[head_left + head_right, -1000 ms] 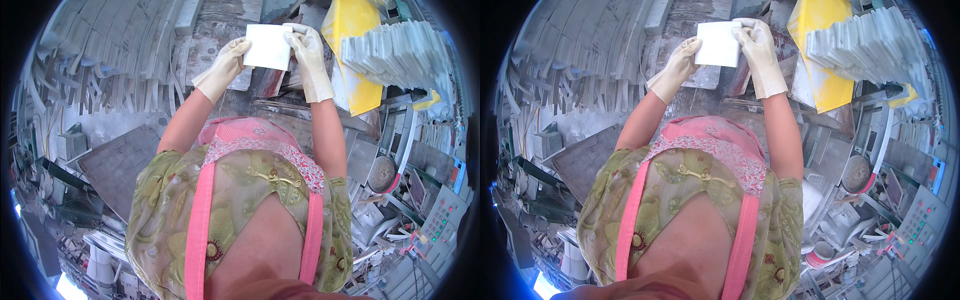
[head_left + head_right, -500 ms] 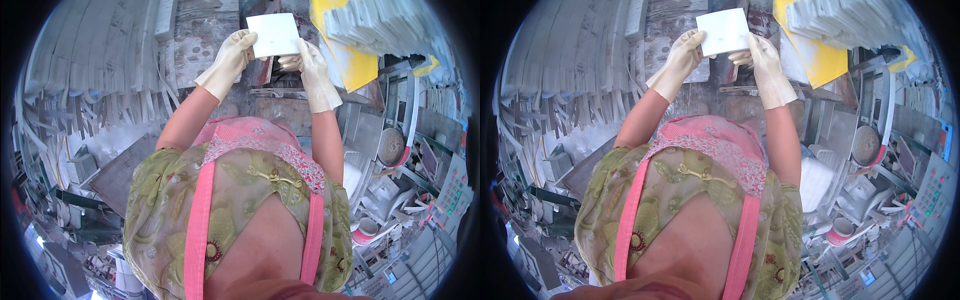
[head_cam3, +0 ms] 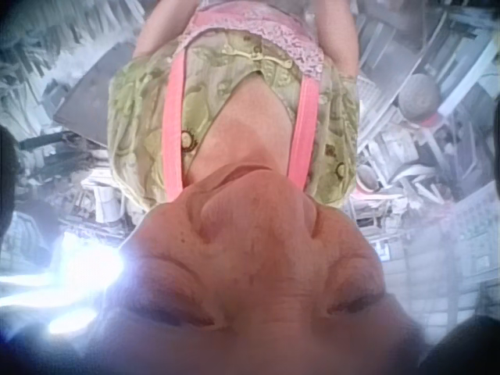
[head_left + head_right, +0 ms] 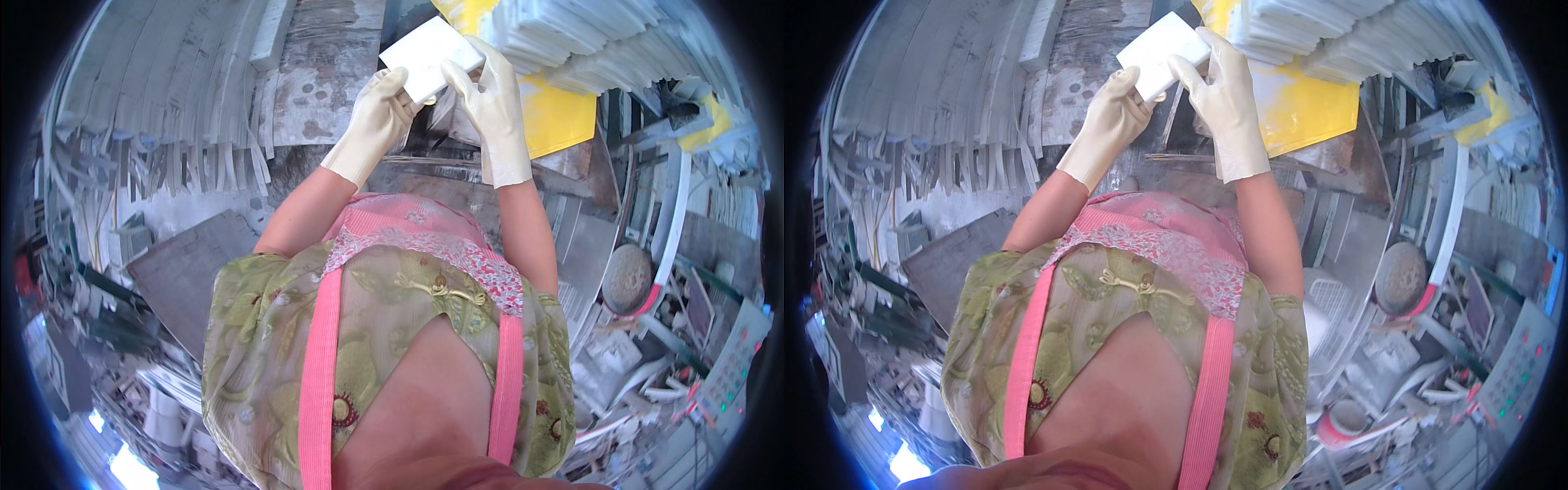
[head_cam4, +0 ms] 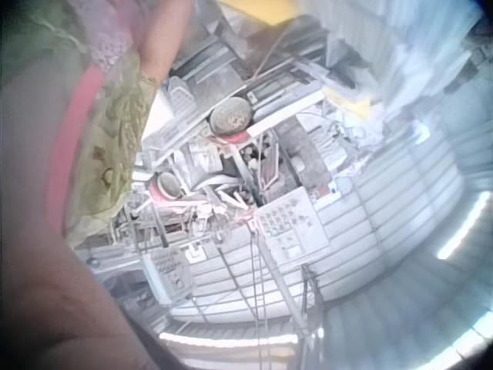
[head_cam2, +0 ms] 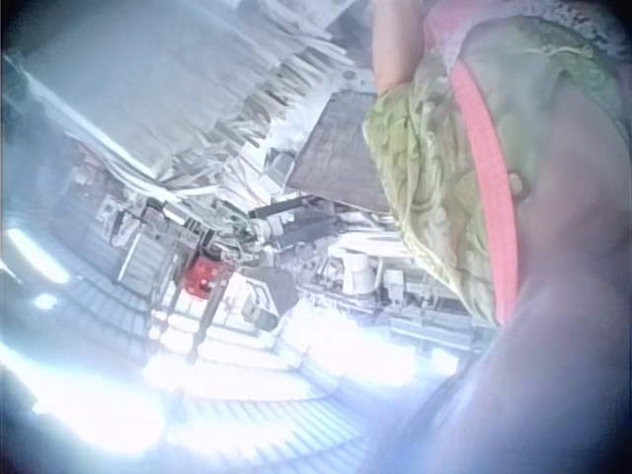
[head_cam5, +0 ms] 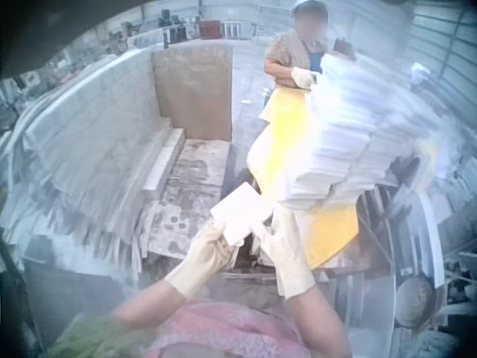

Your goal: The person repeatedly picks up small white rectangular tiles from a pile and places them onto a growing stack on a yellow surface. The person also briefly handles a larger flat board and a white plastic basket before resuming tile stacking.

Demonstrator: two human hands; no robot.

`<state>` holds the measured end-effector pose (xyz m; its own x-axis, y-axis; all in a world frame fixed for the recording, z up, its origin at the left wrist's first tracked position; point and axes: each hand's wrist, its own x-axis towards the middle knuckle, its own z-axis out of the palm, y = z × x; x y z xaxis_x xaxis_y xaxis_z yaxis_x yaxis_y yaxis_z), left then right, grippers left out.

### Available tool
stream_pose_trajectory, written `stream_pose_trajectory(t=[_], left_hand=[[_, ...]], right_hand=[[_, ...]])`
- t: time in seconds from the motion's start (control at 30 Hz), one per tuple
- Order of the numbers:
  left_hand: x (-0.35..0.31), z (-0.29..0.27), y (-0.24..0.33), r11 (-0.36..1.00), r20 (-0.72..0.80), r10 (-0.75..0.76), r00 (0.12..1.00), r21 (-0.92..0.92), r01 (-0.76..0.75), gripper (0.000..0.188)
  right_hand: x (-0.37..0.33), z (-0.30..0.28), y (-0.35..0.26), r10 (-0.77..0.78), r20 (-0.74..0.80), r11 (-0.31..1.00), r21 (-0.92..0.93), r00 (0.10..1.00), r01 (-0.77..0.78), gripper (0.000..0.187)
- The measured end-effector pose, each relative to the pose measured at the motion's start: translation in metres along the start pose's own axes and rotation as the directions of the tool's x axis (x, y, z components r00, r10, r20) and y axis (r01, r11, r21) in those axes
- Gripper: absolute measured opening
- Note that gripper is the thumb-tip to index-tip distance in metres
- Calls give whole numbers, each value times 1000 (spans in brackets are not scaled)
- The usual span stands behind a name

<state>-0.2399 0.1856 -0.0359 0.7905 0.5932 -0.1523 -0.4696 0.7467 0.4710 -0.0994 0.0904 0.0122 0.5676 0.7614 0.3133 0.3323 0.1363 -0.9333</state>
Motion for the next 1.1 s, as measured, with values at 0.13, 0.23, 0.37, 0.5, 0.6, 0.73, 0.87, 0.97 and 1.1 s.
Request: stream_pose_trajectory(t=[0.13,0.23,0.37,0.5,0.6,0.73,0.87,0.97,1.1], left_hand=[[-10,34,-46,998,-87,52,995,46,-48,32],[-23,49,-76,990,-132,138,982,54,-132,28],[-53,45,-85,978,-92,203,975,-37,-208,25],[-120,22,-51,908,-76,372,925,-175,-380,22],[-180,9,-37,751,-282,583,762,-172,-638,19],[-269,8,-38,426,-391,820,417,-69,-902,16],[-382,34,-64,60,-570,820,56,-13,-998,15],[-403,72,-117,-74,-565,803,-188,219,-973,15],[-410,110,-174,-244,-541,746,-387,319,-916,18]], right_hand=[[-11,-59,-4,139,56,990,-12,989,-139,35],[-14,-95,-11,133,214,989,42,968,-145,34],[-24,-110,-20,62,332,970,200,941,-134,29],[-29,-102,-20,77,448,923,306,891,-233,28],[-25,-85,-22,97,566,941,216,818,-261,30],[-31,-43,-34,126,761,954,84,637,-289,30],[-58,10,-42,-87,940,954,174,331,-244,32],[-55,8,-47,-95,966,961,152,241,-231,36],[-46,2,-66,-159,985,958,170,65,-232,36]])
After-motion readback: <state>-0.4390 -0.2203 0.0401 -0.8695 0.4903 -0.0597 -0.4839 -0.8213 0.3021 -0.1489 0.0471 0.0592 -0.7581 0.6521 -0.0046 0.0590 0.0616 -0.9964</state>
